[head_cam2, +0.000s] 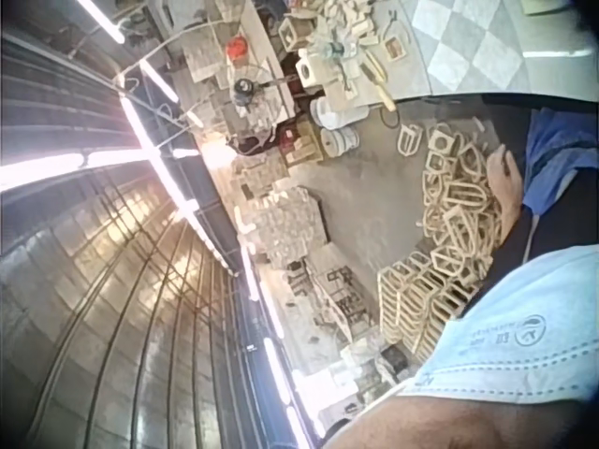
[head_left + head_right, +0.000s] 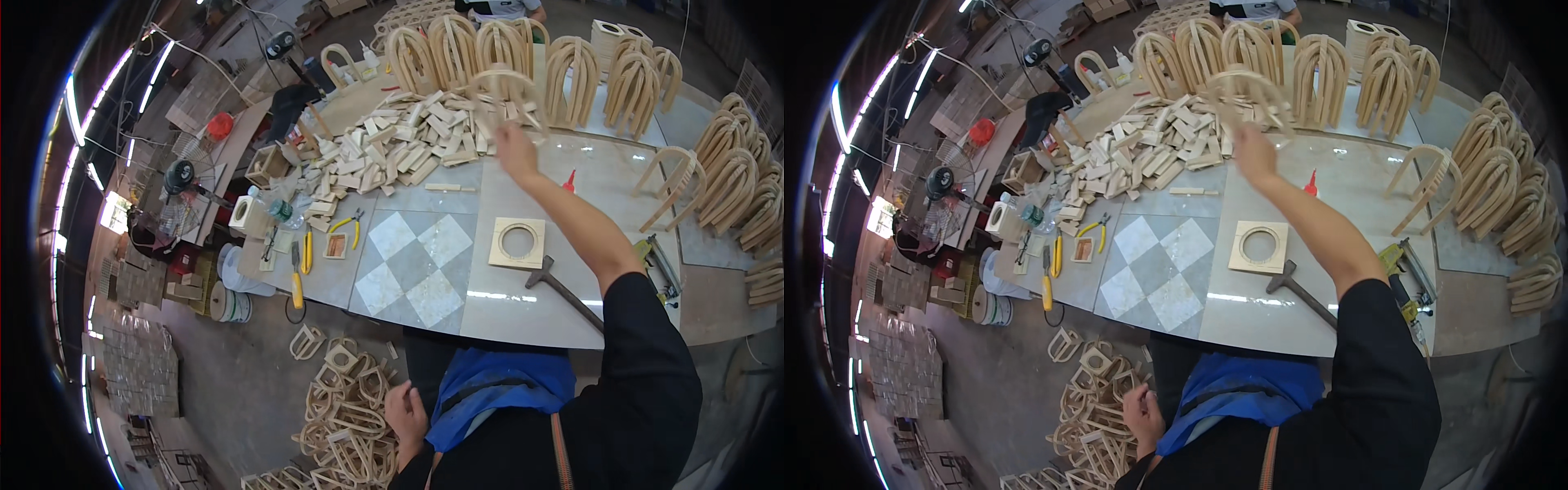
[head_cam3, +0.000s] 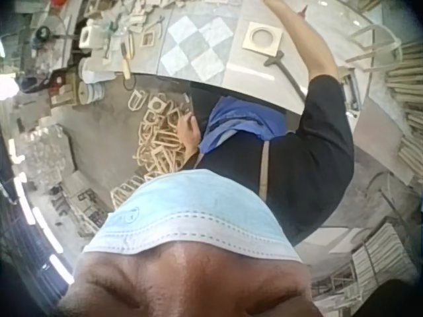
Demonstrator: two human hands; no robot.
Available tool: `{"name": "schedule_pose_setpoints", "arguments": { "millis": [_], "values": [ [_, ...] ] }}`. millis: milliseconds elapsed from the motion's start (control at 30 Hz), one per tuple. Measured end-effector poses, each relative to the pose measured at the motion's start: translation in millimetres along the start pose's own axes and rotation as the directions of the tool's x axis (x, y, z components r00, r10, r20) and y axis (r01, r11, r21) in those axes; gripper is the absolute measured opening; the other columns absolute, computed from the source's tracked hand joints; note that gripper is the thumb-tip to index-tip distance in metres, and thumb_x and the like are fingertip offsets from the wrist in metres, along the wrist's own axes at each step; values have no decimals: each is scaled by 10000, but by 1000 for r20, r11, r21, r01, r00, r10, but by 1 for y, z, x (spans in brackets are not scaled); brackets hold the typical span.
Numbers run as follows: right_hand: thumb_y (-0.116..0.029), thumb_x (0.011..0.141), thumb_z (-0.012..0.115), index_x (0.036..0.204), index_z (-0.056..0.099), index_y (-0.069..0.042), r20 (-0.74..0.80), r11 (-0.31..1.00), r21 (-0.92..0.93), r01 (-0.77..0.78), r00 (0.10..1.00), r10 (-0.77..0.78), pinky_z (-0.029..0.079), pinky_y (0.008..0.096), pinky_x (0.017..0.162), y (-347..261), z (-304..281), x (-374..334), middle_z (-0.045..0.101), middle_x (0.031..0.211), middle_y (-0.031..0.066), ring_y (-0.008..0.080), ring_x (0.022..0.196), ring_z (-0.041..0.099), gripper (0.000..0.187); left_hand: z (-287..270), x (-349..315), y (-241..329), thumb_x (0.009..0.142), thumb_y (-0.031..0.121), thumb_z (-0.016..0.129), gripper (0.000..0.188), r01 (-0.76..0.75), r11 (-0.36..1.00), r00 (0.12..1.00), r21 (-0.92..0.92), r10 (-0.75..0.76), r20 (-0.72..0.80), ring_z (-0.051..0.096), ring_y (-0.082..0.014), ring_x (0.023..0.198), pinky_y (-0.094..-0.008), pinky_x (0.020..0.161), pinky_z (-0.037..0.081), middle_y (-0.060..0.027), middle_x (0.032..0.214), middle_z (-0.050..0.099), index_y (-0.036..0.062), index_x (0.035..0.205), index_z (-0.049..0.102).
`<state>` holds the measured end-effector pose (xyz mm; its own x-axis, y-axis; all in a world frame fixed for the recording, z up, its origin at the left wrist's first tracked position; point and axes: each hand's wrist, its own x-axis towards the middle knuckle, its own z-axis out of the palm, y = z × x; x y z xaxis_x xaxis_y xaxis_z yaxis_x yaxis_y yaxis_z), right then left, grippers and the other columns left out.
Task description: The worker is assembling decorative wooden frames using glue, a nail gun, and a hammer.
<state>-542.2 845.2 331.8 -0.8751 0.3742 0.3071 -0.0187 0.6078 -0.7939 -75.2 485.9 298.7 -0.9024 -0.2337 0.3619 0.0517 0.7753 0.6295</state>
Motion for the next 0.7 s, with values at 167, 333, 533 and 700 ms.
{"name": "schedule_pose_setpoints", "arguments": {
  "millis": [167, 333, 533, 700],
  "values": [
    [-208, 982, 526, 1026, 625, -149, 380, 882, 121, 455, 800, -465, 517, 447, 727, -94, -38, -145, 698, 960, 64, 322, 826, 672, 123, 13, 79, 73, 839, 27, 733, 423, -569, 816, 822, 103, 568, 39, 636, -307, 1096, -445, 1002, 518, -115, 1237, 653, 73, 1253, 658],
    [-171, 933, 592, 1148, 616, -86, 681, 778, 396, 487, 413, -605, 556, 420, 784, -112, -49, -223, 658, 1149, 106, 336, 940, 663, 232, 20, 143, 153, 853, 65, 719, 477, -654, 648, 746, 391, 638, 190, 613, -346, 1131, -471, 1034, 479, -122, 1287, 629, 87, 1317, 614],
    [-131, 907, 647, 1199, 609, -37, 767, 720, 166, 674, 371, -524, 561, 397, 794, -117, -66, -258, 657, 1167, 119, 331, 935, 663, 309, 21, 155, 149, 874, 83, 702, 475, -471, 803, 868, 365, 347, 356, 608, -346, 1071, -437, 957, 484, -139, 1263, 628, 83, 1338, 605],
    [-91, 933, 638, 1214, 640, -14, 242, 804, 470, 365, 823, -515, 558, 326, 780, -96, -107, -265, 686, 1103, 90, 243, 840, 658, 292, 33, 179, 101, 911, 90, 687, 408, -341, 910, 890, 236, 231, 393, 596, -269, 889, -403, 864, 493, -126, 1069, 636, 57, 1311, 613]
  ]
}}
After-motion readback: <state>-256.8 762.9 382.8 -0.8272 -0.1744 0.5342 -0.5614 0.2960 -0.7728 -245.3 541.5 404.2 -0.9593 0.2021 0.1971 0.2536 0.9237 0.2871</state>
